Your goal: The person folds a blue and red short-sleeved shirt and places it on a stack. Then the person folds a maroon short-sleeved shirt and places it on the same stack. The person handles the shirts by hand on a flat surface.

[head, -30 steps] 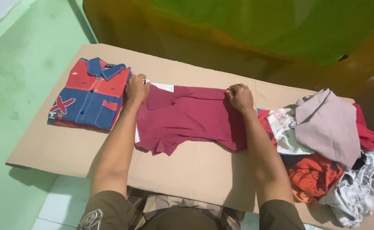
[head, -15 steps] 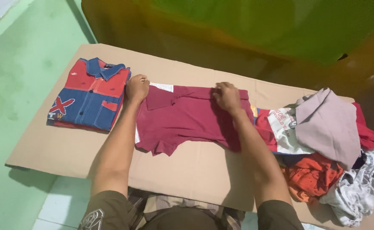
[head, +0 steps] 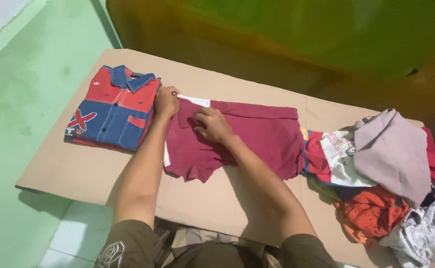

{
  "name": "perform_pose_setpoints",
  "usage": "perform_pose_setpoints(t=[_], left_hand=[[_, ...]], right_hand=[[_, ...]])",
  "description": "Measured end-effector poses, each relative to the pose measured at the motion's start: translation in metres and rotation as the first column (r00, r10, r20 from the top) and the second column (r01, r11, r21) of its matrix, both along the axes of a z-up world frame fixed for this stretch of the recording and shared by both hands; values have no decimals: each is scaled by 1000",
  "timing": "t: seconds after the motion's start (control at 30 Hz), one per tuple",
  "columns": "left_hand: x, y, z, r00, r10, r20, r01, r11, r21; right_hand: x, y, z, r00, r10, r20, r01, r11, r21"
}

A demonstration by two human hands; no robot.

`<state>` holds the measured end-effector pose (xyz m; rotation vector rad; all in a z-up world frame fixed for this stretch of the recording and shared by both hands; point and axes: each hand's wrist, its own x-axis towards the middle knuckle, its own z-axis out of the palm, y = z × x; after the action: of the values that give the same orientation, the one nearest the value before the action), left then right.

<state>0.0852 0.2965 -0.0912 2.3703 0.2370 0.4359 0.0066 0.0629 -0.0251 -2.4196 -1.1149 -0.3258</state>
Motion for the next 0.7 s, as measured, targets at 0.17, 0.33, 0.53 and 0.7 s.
perform_pose_setpoints(t=[0.17, 0.33, 0.53, 0.7], left_hand=[[-1, -2, 4, 1000, -11, -18, 11, 999, -38], [-9, -5, 9, 1000, 4, 3, -4, 999, -48], [-5, -4, 1, 999, 50, -10, -51, 997, -56], [5, -3, -17, 997, 74, -22, -73, 997, 30]], right_hand=[[10, 28, -20, 988, 57, 143, -64, 997, 49], [14, 30, -30, 985, 20, 173, -40, 993, 112], [5, 29, -8, 997, 65, 34, -69, 989, 129], [0, 24, -10, 994, 77, 77, -81, 995, 61]])
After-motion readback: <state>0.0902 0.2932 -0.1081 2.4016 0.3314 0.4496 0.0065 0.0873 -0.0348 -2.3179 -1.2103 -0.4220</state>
